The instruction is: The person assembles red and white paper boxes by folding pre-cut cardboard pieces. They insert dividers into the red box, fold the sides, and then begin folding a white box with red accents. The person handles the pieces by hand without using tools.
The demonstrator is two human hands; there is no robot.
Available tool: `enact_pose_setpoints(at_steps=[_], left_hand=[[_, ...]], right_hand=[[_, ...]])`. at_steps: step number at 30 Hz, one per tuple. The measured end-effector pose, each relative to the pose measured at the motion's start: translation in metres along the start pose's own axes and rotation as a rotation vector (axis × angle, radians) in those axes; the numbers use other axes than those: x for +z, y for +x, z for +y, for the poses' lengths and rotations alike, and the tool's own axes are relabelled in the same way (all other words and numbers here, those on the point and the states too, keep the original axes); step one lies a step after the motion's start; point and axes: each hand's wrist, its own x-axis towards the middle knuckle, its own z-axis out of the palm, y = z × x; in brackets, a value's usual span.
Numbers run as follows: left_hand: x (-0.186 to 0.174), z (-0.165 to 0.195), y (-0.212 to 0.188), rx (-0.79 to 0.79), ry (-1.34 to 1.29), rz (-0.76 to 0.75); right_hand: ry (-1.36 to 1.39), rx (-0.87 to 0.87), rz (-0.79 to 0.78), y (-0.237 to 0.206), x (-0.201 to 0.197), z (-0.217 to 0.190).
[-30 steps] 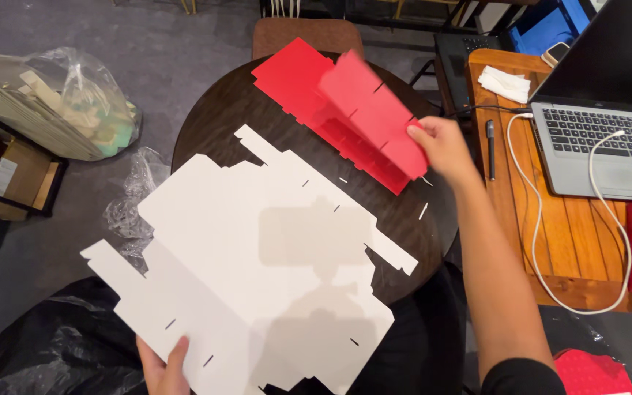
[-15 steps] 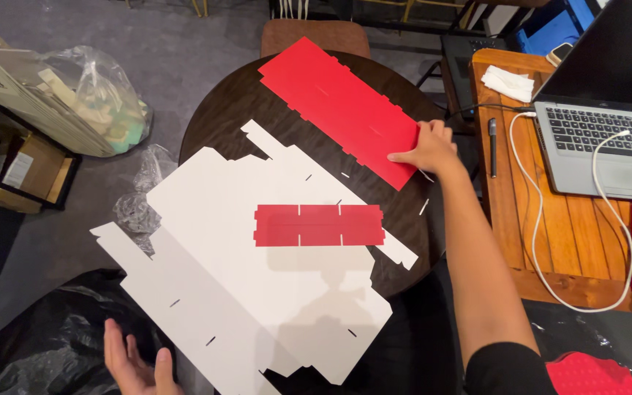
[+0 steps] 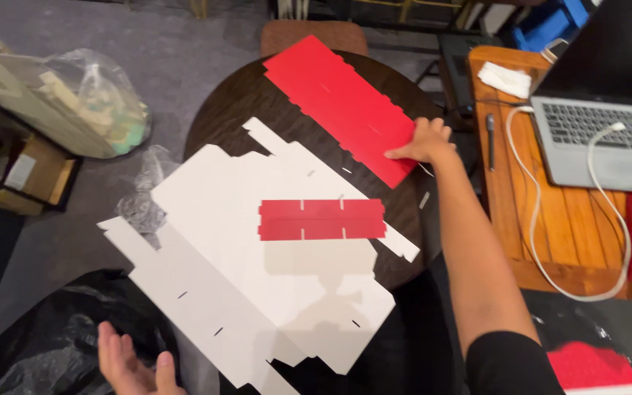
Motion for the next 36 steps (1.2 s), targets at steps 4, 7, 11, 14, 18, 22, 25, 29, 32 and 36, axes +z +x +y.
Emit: enact_pose_setpoints(at_steps=[4, 7, 11, 14, 18, 22, 25, 29, 32, 36], left_hand=[[-0.003, 0.0, -0.002, 0.008, -0.018, -0.021], [-0.007, 0.004, -0.005, 0.036, -0.051, -0.061], [0.002, 0.015, -0.006, 0.124, -0.185, -0.079], [0.008, 0.035, -0.01, 0.083, -0.236, -0.089], [0.019, 0.064, -0.014, 0.081, -0.33, -0.145], [0.027, 0.085, -0.018, 0.08, -0.327, -0.214], [0.029, 0.095, -0.02, 0.127, -0.31, -0.302], [0.029, 0.101, -0.023, 0.183, -0.293, -0.356], [0.027, 0.103, -0.027, 0.201, -0.299, -0.355], [0.023, 0.104, -0.032, 0.148, -0.307, -0.374]], right_hand=[[0.02, 0.099, -0.116, -0.003, -0.008, 0.004], [0.054, 0.143, -0.155, 0.0, -0.008, 0.014], [0.211, 0.01, -0.074, -0.003, -0.005, 0.03], [0.644, -0.167, 0.022, -0.01, 0.001, 0.041], [0.958, -0.282, 0.067, -0.028, 0.002, 0.051], [0.88, -0.345, 0.218, -0.052, 0.003, 0.059], [0.629, -0.361, 0.441, -0.063, 0.005, 0.069], [0.414, -0.688, 0.791, -0.064, 0.012, 0.077], [0.235, -0.807, 1.02, -0.065, 0.014, 0.075], [0.661, -0.676, 0.706, -0.084, 0.017, 0.073]])
